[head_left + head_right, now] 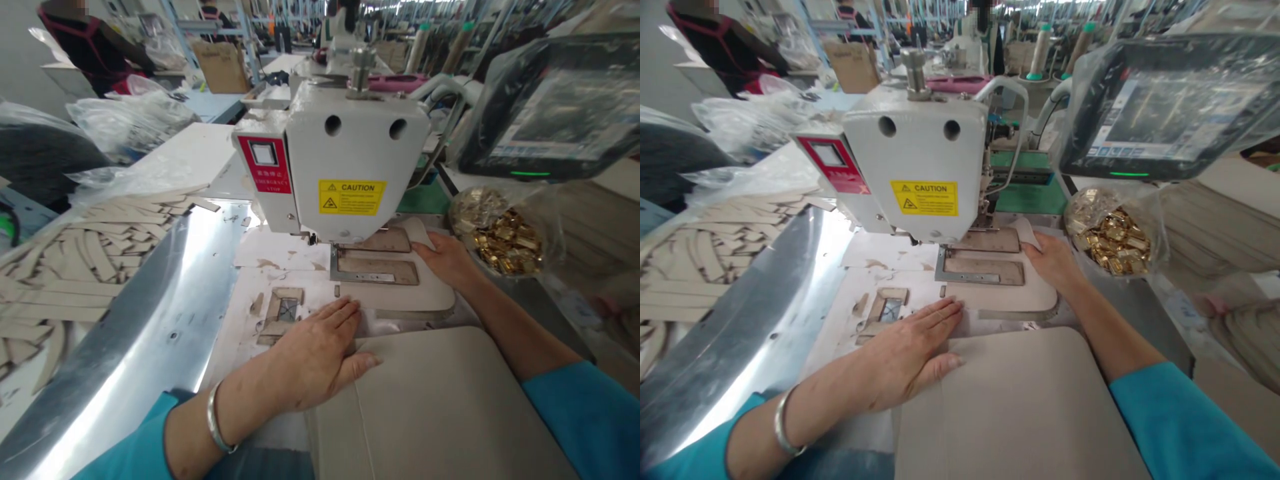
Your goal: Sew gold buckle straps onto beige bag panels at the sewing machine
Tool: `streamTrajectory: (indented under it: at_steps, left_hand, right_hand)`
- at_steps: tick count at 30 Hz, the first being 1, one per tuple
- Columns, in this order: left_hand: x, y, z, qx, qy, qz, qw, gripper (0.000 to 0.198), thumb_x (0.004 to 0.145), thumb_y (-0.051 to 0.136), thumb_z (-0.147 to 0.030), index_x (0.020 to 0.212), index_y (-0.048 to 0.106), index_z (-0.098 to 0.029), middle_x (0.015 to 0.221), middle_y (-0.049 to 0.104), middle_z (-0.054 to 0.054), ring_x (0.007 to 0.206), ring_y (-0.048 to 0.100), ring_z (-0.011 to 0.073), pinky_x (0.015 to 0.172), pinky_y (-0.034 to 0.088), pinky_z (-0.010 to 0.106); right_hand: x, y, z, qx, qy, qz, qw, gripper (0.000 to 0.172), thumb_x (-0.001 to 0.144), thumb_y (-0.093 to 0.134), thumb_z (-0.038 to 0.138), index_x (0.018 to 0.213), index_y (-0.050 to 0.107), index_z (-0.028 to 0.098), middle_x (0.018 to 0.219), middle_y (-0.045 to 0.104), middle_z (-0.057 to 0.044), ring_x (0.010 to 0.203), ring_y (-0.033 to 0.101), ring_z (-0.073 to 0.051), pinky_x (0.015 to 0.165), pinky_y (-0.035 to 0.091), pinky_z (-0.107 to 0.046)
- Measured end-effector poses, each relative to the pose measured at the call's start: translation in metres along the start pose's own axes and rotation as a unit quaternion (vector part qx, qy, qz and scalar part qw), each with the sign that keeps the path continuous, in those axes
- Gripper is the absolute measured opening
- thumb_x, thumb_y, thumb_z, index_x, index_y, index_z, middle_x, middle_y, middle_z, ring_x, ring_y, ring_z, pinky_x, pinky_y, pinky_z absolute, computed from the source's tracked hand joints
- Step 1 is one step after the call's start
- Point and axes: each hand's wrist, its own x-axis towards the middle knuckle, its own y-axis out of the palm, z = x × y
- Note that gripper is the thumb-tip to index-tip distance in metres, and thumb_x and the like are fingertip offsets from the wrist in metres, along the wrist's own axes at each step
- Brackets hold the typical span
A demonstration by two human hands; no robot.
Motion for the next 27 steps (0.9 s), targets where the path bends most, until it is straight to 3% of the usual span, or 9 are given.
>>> streamTrajectory:
  at_steps: [6, 11, 16, 18, 21, 23, 27]
  left_hand:
    - [-0.003, 0.003, 0.000, -0.001, -0.017, -0.006, 1.000, 0.070, 0.100, 0.032, -0.056, 0.140, 0.044, 0.000, 0.150, 0.041, 0.024, 0.144, 0.033, 0.0303, 0.120, 0.029, 0.043]
    - [0.001, 0.005, 0.000, 0.013, -0.031, -0.014, 0.999, 0.070, 0.097, 0.038, -0.059, 0.136, 0.048, -0.001, 0.147, 0.044, 0.023, 0.139, 0.039, 0.0345, 0.116, 0.035, 0.048]
    - [0.011, 0.005, 0.004, 0.025, -0.015, -0.037, 0.999, 0.059, 0.097, 0.039, -0.058, 0.123, 0.058, -0.009, 0.127, 0.057, 0.018, 0.120, 0.053, 0.0330, 0.105, 0.045, 0.051]
    - [0.014, 0.005, 0.006, 0.029, -0.008, -0.040, 0.999, 0.056, 0.098, 0.037, -0.056, 0.119, 0.059, -0.009, 0.122, 0.058, 0.017, 0.117, 0.053, 0.0321, 0.104, 0.046, 0.051]
    - [0.016, 0.005, 0.007, 0.031, -0.005, -0.031, 0.999, 0.053, 0.098, 0.038, -0.055, 0.120, 0.059, -0.011, 0.120, 0.057, 0.016, 0.115, 0.053, 0.0311, 0.103, 0.046, 0.050]
    - [0.016, 0.004, 0.007, 0.033, -0.002, -0.026, 0.999, 0.051, 0.098, 0.039, -0.053, 0.121, 0.059, -0.012, 0.120, 0.056, 0.014, 0.115, 0.052, 0.0304, 0.104, 0.045, 0.049]
    - [0.017, 0.004, 0.006, 0.040, -0.002, -0.023, 0.999, 0.049, 0.098, 0.040, -0.051, 0.124, 0.058, -0.014, 0.121, 0.055, 0.013, 0.115, 0.051, 0.0297, 0.104, 0.044, 0.049]
  right_hand:
    - [-0.004, 0.000, 0.003, 0.011, -0.005, -0.002, 1.000, 0.038, 0.089, 0.046, 0.040, 0.105, 0.072, 0.018, 0.086, 0.074, -0.009, 0.082, 0.069, -0.029, 0.069, 0.052, -0.036]
    - [-0.003, 0.007, -0.001, -0.041, -0.023, -0.020, 0.999, 0.036, 0.090, 0.047, 0.039, 0.108, 0.070, 0.017, 0.094, 0.073, -0.013, 0.091, 0.068, -0.031, 0.079, 0.051, -0.040]
    - [-0.020, -0.018, -0.012, -0.008, -0.096, -0.124, 0.988, 0.054, 0.085, 0.058, 0.043, 0.130, 0.058, 0.012, 0.113, 0.068, -0.018, 0.095, 0.066, -0.031, 0.083, 0.054, -0.047]
    - [-0.044, -0.036, -0.013, 0.021, -0.143, -0.091, 0.985, 0.049, 0.089, 0.056, 0.044, 0.128, 0.061, 0.016, 0.118, 0.068, -0.015, 0.101, 0.067, -0.031, 0.087, 0.055, -0.047]
    - [-0.091, -0.055, -0.014, 0.053, -0.165, 0.060, 0.983, 0.041, 0.099, 0.042, 0.040, 0.122, 0.068, 0.019, 0.124, 0.068, -0.011, 0.114, 0.064, -0.028, 0.101, 0.052, -0.045]
    - [-0.117, -0.056, -0.019, 0.053, -0.173, 0.120, 0.976, 0.043, 0.101, 0.038, 0.036, 0.129, 0.065, 0.018, 0.137, 0.060, -0.010, 0.129, 0.054, -0.026, 0.112, 0.042, -0.047]
    - [-0.141, -0.042, -0.031, 0.010, -0.209, 0.131, 0.969, 0.048, 0.101, 0.036, 0.031, 0.144, 0.049, 0.015, 0.151, 0.042, -0.010, 0.144, 0.033, -0.024, 0.118, 0.030, -0.050]
